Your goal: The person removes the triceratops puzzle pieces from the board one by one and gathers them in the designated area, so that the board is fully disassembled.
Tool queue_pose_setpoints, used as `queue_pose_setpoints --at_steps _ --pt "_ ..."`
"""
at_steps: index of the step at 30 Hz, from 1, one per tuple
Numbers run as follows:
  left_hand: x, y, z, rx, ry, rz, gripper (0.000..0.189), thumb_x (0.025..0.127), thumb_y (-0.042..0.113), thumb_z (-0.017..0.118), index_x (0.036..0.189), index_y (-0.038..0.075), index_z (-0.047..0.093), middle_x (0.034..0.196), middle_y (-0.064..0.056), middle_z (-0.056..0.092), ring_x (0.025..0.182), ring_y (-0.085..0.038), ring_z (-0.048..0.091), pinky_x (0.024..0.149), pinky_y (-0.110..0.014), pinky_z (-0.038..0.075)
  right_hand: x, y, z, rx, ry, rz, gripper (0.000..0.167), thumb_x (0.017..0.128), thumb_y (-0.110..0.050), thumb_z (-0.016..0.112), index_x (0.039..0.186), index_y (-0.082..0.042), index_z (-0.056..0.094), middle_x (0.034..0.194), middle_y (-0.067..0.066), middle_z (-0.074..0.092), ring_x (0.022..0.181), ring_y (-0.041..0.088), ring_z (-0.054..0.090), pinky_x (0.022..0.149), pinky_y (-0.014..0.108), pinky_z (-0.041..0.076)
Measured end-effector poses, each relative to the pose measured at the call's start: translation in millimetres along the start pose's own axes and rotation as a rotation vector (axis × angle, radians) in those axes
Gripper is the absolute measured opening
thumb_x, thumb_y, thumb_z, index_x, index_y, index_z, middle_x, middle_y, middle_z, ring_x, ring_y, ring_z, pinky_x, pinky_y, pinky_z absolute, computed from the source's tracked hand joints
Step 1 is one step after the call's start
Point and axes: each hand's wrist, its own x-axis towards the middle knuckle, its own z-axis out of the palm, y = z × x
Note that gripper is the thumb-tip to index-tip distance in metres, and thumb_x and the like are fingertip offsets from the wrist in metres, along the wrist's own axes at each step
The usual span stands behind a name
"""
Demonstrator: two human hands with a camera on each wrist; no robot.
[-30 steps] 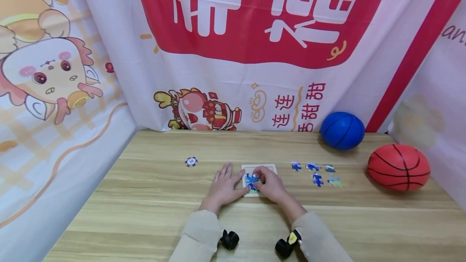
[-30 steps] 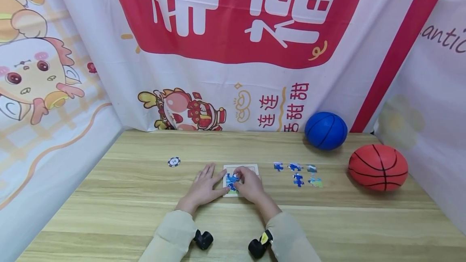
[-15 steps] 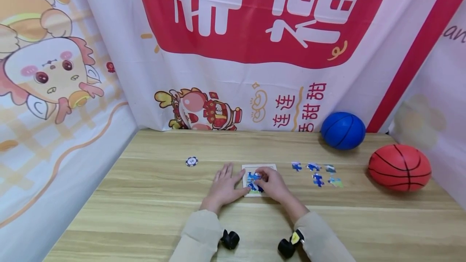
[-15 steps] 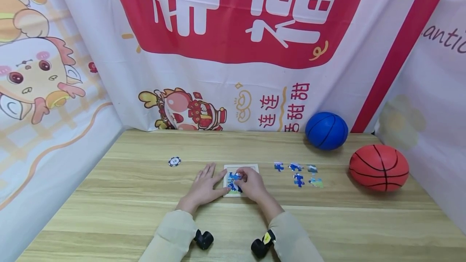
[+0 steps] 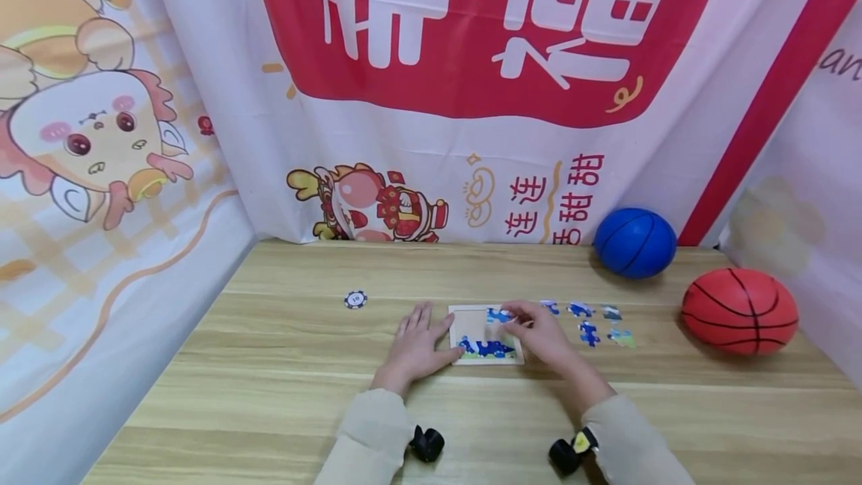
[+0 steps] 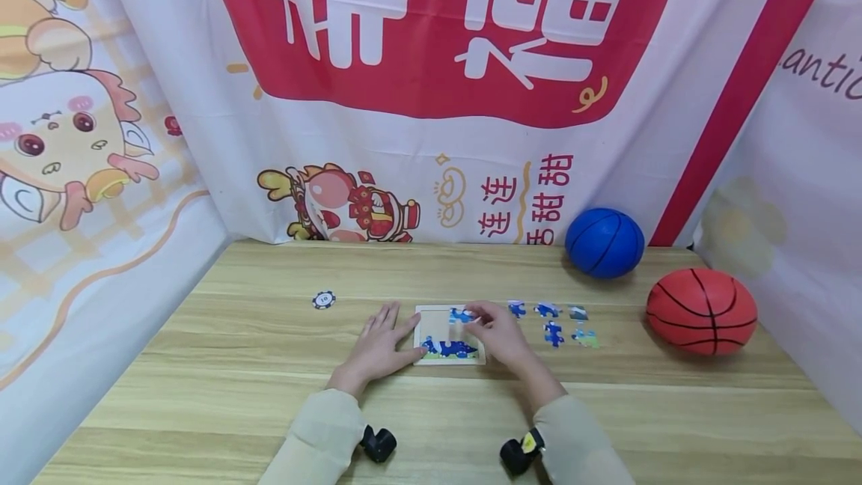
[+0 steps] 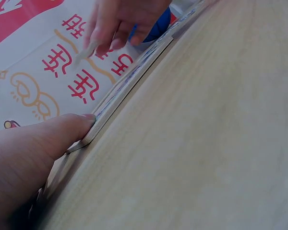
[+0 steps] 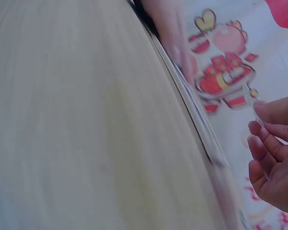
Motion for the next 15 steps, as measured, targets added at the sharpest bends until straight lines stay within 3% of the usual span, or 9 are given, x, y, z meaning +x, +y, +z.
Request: queue_pose_setpoints --at_steps 10,15 --pt "1.0 0.0 2.5 -0.002 -0.003 -0.005 0.067 0.078 0.060 0.043 0.134 0.025 0.032 0.141 -0.016 0.007 0.128 -0.029 0.001 0.100 -0.045 0.004 -17.2 28 -62 -0.098 0.069 -0.055 0.030 0.079 -0.008 0.062 0.108 0.000 0.058 0.090 0.011 0.059 0.078 0.022 0.051 0.066 0.032 0.043" --pt "0.8 -0.8 1.8 -0.011 0.000 -0.011 0.067 0.078 0.060 0.043 0.134 0.025 0.033 0.141 -0.016 0.007 0.128 -0.029 0.001 0.100 -0.045 0.004 -21.5 41 -79 -0.114 0.082 -0.006 0.033 0.080 -0.013 0.062 0.109 -0.001 0.057 0.092 0.012 0.058 0.079 0.023 0.051 0.067 0.032 0.043"
